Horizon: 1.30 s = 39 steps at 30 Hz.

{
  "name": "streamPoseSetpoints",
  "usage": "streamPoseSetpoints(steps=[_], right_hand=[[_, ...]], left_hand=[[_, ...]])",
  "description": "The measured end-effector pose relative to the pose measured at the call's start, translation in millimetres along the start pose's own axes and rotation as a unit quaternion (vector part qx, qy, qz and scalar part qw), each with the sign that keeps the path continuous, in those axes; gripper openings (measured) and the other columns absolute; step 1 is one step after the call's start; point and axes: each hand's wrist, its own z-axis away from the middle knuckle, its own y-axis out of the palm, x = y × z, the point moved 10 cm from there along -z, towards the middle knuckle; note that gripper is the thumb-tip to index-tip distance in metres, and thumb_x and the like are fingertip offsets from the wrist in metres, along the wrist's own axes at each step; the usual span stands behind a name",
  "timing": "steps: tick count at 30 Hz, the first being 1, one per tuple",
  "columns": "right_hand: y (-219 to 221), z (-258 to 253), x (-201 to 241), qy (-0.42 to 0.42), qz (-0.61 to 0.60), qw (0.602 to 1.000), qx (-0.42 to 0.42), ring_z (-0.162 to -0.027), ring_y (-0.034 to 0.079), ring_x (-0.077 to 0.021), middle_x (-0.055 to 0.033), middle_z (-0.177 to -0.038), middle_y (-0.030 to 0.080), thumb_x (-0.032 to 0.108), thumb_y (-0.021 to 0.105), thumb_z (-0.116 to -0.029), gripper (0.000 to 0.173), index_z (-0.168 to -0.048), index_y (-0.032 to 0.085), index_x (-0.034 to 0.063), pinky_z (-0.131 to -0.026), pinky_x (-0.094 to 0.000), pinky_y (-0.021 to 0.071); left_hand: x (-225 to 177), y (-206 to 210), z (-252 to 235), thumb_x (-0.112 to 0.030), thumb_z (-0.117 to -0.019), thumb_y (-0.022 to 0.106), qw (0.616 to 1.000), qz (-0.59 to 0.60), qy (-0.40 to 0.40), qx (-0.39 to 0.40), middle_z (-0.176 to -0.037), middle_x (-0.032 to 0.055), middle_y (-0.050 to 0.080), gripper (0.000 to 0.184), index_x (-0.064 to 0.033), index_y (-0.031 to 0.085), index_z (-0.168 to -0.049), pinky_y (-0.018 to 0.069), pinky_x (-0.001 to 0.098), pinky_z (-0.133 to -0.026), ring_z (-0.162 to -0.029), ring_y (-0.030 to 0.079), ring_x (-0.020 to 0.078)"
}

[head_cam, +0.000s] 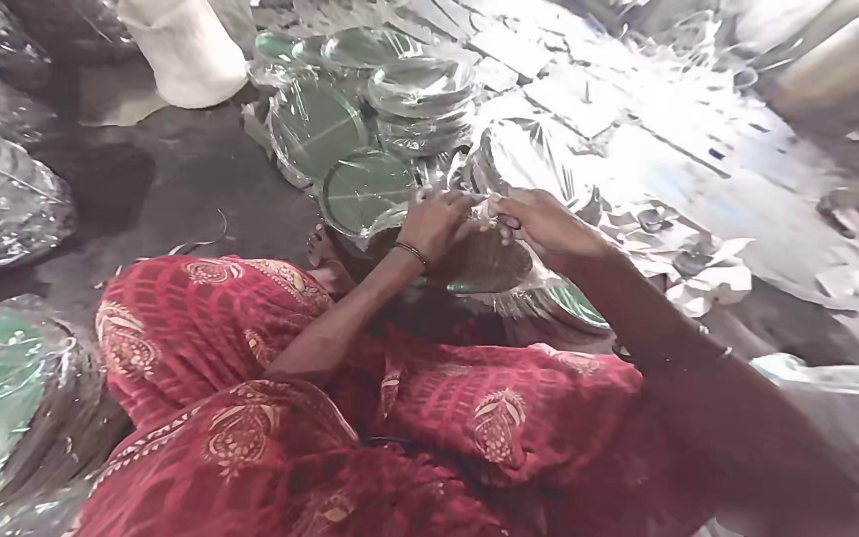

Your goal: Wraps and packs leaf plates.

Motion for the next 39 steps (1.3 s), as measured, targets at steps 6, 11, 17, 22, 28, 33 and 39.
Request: streamPoseSetpoints(steps=[6, 11, 17, 22, 28, 33, 39], right_hand=[[3, 7, 4, -0.027, 0.067, 0.997, 0.015, -0.058, 0.049, -0.0015, 0.0036, -0.076, 0.056, 0.027, 0.042, -0.1108, 0.029, -0.098, 0.06, 0.0086, -0.054, -0.0179, 0.0428], [3, 4, 10, -0.043, 0.15, 0.988, 0.019, -0.059, 0.048, -0.0063, -0.0009, -0.076, 0.054, 0.031, 0.051, -0.1078, 0.029, -0.096, 0.06, 0.0059, -0.057, -0.0248, 0.0433], [1, 27, 23, -0.065, 0.047, 0.991, 0.103, -0.053, 0.046, -0.0021, 0.0081, -0.063, 0.047, 0.045, 0.047, -0.1071, 0.035, -0.085, 0.057, 0.0195, -0.051, -0.019, 0.041], [-26, 29, 65, -0.145, -0.143, 0.978, 0.054, -0.06, 0.052, -0.0042, 0.0115, -0.062, 0.05, 0.044, 0.042, -0.1089, 0.044, -0.069, 0.051, 0.0264, -0.062, -0.0235, 0.0507], [-2, 43, 81, -0.412, 0.23, 0.882, -0.011, -0.112, 0.065, -0.015, -0.0133, -0.127, 0.067, 0.012, 0.059, -0.1002, 0.022, -0.111, 0.075, 0.001, -0.096, -0.0302, 0.0553], [43, 56, 71, -0.495, 0.287, 0.819, 0.036, -0.126, 0.064, -0.0224, -0.0152, -0.134, 0.066, 0.0, 0.05, -0.0988, 0.031, -0.12, 0.073, 0.0009, -0.109, -0.0329, 0.0498], [53, 67, 75, -0.483, 0.443, 0.755, 0.016, -0.115, 0.065, -0.0343, -0.0165, -0.136, 0.064, 0.005, 0.054, -0.098, 0.037, -0.133, 0.067, 0.0055, -0.097, -0.0458, 0.054]], left_hand=[[-3, 1, 1, -0.023, -0.1032, 0.06, 0.992, 0.114, 0.021, -0.049, -0.12, 0.0164, 0.073, 0.03, -0.0014, 0.073, -0.119, 0.0464, 0.06, -0.102, -0.114, 0.068, 0.0347], [0, 0, -2, -0.022, -0.1049, 0.056, 0.991, 0.129, -0.035, 0.015, -0.113, 0.0156, 0.074, 0.028, -0.0022, 0.074, -0.113, 0.0429, 0.0602, -0.101, -0.11, 0.067, 0.0327], [17, -3, -2, -0.024, -0.1046, 0.059, 0.973, 0.211, -0.066, 0.062, -0.105, 0.0138, 0.074, 0.027, -0.0036, 0.074, -0.113, 0.0518, 0.0567, -0.093, -0.1, 0.07, 0.0279], [48, -1, -2, -0.026, -0.1052, 0.057, 0.955, 0.267, -0.103, 0.073, -0.097, 0.0141, 0.072, 0.03, 0.0, 0.072, -0.109, 0.0527, 0.0541, -0.09, -0.092, 0.069, 0.0259], [38, 0, -1, -0.018, -0.1039, 0.058, 0.945, 0.311, -0.024, 0.097, -0.096, 0.011, 0.072, 0.026, 0.0031, 0.072, -0.102, 0.0542, 0.0375, -0.087, -0.089, 0.066, 0.0142], [33, -12, 3, -0.004, -0.1012, 0.057, 0.938, 0.335, 0.018, 0.083, -0.1, 0.0139, 0.072, 0.02, 0.0094, 0.069, -0.109, 0.0545, 0.0295, -0.089, -0.091, 0.067, 0.01], [9, -25, 8, 0.002, -0.0971, 0.055, 0.916, 0.378, 0.055, 0.123, -0.098, 0.0067, 0.071, 0.017, 0.0097, 0.068, -0.106, 0.0542, 0.0206, -0.086, -0.087, 0.064, -0.0006]])
